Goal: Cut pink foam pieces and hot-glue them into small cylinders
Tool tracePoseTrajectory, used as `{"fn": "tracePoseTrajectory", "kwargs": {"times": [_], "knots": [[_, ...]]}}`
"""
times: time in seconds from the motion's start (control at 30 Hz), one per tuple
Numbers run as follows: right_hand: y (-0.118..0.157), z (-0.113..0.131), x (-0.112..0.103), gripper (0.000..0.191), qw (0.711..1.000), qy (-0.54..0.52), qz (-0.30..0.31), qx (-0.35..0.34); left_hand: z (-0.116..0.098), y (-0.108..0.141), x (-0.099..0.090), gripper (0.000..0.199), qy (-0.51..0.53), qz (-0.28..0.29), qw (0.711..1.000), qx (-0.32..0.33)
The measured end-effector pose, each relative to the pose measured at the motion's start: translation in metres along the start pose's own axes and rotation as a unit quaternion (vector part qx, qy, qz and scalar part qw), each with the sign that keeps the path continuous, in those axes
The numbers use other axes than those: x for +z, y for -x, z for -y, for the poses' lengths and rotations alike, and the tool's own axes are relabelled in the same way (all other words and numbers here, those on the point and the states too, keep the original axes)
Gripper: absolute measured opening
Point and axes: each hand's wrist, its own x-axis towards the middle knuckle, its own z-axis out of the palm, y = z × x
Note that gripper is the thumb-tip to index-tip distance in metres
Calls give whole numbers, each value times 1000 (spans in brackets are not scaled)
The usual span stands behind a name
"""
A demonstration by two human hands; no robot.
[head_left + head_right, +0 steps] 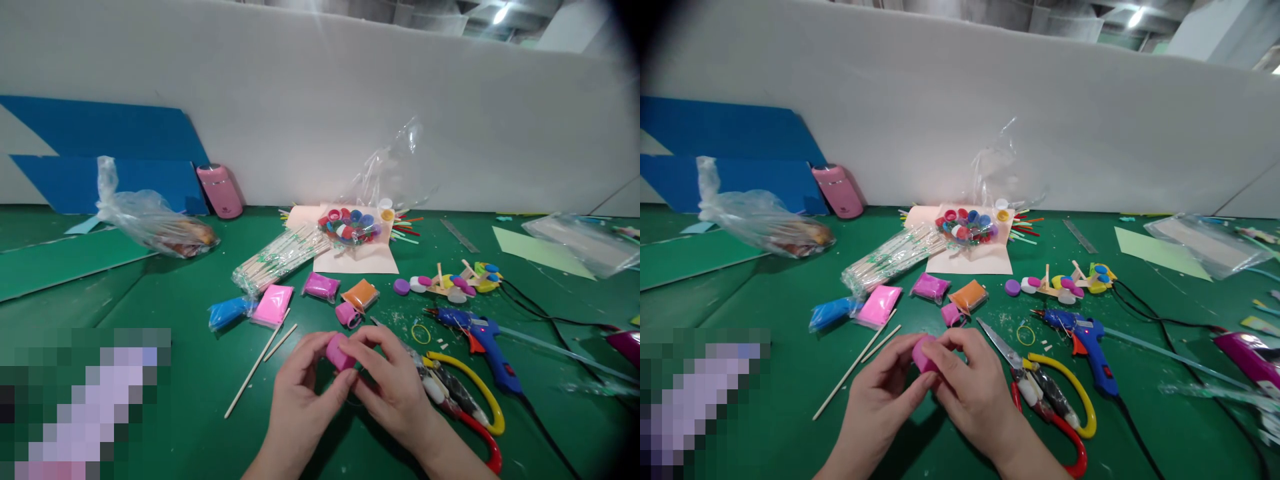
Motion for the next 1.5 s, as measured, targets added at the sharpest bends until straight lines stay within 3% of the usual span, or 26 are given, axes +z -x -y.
{"fn": "tracePoseTrajectory", "kwargs": {"times": [0.17, 0.3, 0.43, 0.63, 1.5], "knots": [[1, 3, 3, 48, 999, -32, -24, 16, -1, 0, 0, 31, -46, -2, 999, 20], [4, 3, -2, 58, 993, -86, -33, 72, -5, -1, -1, 32, -43, 6, 999, 26], [4, 0, -7, 48, 984, -139, 0, 108, -11, -2, -4, 34, -12, 50, 998, 21], [2, -3, -10, 35, 981, -167, 29, 95, -12, -2, -7, 34, 15, 76, 997, -6], [-2, 0, -13, 31, 979, -178, 33, 92, -12, -1, -7, 31, -4, 75, 997, -8]]}}
